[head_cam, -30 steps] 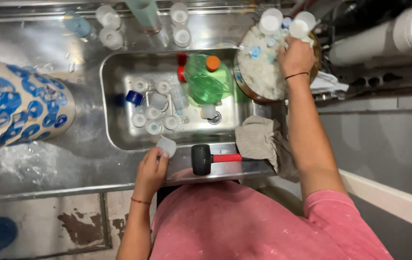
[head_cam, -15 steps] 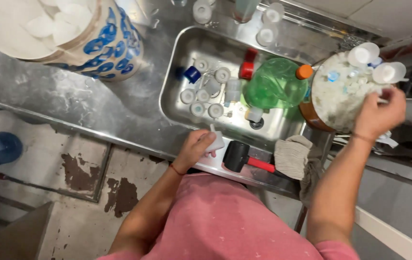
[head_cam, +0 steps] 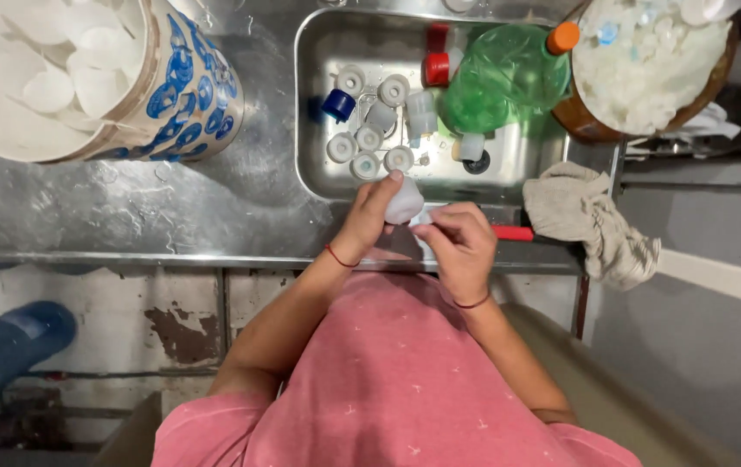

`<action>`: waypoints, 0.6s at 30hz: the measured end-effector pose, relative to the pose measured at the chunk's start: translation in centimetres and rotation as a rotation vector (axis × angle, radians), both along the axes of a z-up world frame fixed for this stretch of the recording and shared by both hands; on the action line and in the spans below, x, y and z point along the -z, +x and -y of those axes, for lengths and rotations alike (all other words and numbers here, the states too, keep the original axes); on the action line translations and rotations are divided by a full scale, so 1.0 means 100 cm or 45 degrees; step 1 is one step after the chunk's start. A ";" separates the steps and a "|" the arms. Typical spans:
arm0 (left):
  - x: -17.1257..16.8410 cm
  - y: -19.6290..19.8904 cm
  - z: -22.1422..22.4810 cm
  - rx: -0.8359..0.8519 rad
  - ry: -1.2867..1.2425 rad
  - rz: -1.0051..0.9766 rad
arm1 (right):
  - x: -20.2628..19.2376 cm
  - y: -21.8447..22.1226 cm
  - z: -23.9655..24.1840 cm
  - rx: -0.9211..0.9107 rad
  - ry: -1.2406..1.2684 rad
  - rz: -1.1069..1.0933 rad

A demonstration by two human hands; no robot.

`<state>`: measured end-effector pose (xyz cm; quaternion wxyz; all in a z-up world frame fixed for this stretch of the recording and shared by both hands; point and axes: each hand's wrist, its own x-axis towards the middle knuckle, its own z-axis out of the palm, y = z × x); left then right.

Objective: Cleaning and sorting plastic water jug caps at an industrial sink station.

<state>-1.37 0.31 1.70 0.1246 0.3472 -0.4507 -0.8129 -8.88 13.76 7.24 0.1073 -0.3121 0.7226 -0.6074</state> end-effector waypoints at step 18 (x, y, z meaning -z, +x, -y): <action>0.049 0.079 0.038 0.240 -0.294 -0.259 | 0.010 0.069 0.049 -0.388 0.099 0.421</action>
